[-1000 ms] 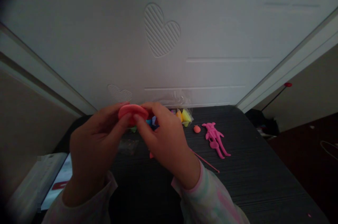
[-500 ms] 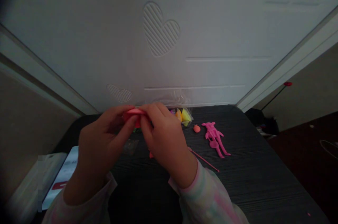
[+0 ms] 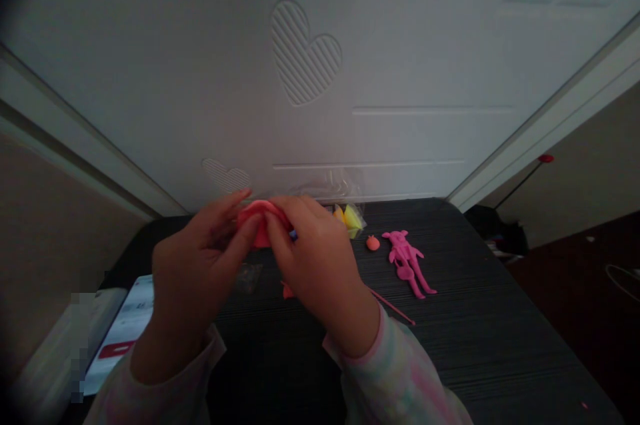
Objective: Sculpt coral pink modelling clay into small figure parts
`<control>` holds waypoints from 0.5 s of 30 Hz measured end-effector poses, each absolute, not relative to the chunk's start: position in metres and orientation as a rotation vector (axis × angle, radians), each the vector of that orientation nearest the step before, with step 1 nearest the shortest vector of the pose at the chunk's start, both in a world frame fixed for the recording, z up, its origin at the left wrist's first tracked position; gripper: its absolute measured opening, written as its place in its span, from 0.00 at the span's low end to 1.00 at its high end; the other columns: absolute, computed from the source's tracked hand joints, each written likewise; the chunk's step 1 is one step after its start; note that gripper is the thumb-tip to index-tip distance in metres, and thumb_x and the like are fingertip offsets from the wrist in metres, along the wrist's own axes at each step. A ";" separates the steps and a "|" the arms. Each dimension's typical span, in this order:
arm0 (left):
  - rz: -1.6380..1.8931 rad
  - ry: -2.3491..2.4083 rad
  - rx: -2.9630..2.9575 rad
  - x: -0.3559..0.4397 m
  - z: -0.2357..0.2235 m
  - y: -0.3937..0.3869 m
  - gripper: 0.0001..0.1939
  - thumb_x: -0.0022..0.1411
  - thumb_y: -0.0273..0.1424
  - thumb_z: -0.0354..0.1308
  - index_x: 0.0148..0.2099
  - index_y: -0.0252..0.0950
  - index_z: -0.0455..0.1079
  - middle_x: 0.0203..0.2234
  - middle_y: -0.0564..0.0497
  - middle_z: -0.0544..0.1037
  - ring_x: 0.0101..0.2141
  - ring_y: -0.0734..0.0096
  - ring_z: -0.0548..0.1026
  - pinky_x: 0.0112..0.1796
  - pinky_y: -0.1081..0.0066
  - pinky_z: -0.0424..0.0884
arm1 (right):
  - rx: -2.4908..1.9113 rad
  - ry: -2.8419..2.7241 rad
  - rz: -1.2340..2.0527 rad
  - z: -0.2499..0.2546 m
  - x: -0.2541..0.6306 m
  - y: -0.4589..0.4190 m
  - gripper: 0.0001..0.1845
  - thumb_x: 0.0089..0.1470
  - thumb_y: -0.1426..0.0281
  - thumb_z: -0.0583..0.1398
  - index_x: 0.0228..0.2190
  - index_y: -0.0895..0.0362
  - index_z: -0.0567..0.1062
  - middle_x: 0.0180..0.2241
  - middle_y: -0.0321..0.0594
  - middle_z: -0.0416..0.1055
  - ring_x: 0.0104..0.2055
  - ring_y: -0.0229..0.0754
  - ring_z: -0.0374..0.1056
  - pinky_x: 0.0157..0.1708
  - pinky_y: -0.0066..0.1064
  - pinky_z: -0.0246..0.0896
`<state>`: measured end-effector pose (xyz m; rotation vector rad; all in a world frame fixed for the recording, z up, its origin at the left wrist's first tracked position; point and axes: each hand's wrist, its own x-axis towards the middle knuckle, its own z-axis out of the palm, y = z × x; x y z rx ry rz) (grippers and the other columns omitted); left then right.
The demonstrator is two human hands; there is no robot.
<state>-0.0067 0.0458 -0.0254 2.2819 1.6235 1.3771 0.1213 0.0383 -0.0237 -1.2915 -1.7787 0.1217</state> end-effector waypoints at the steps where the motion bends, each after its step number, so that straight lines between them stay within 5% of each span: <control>1: 1.356 1.614 2.233 -0.007 -0.024 0.046 0.11 0.56 0.31 0.56 0.42 0.38 0.72 0.32 0.54 0.80 0.28 0.73 0.78 0.30 0.76 0.72 | -1.279 -1.780 0.150 -0.023 0.123 0.039 0.07 0.53 0.72 0.56 0.35 0.57 0.73 0.32 0.38 0.75 0.34 0.37 0.69 0.33 0.28 0.60; 9: 1.459 1.679 2.309 -0.001 -0.031 0.045 0.09 0.57 0.29 0.55 0.39 0.37 0.73 0.32 0.52 0.81 0.31 0.70 0.78 0.36 0.72 0.71 | -1.348 -1.722 -0.031 -0.028 0.118 0.039 0.06 0.54 0.71 0.56 0.29 0.59 0.73 0.26 0.37 0.72 0.28 0.36 0.66 0.28 0.27 0.57; 15: 1.392 1.581 2.177 -0.008 -0.025 0.046 0.09 0.56 0.33 0.56 0.39 0.39 0.73 0.32 0.53 0.80 0.28 0.72 0.77 0.31 0.73 0.72 | -1.285 -1.720 0.090 -0.025 0.123 0.040 0.06 0.53 0.70 0.57 0.31 0.57 0.73 0.27 0.36 0.73 0.29 0.36 0.66 0.30 0.27 0.59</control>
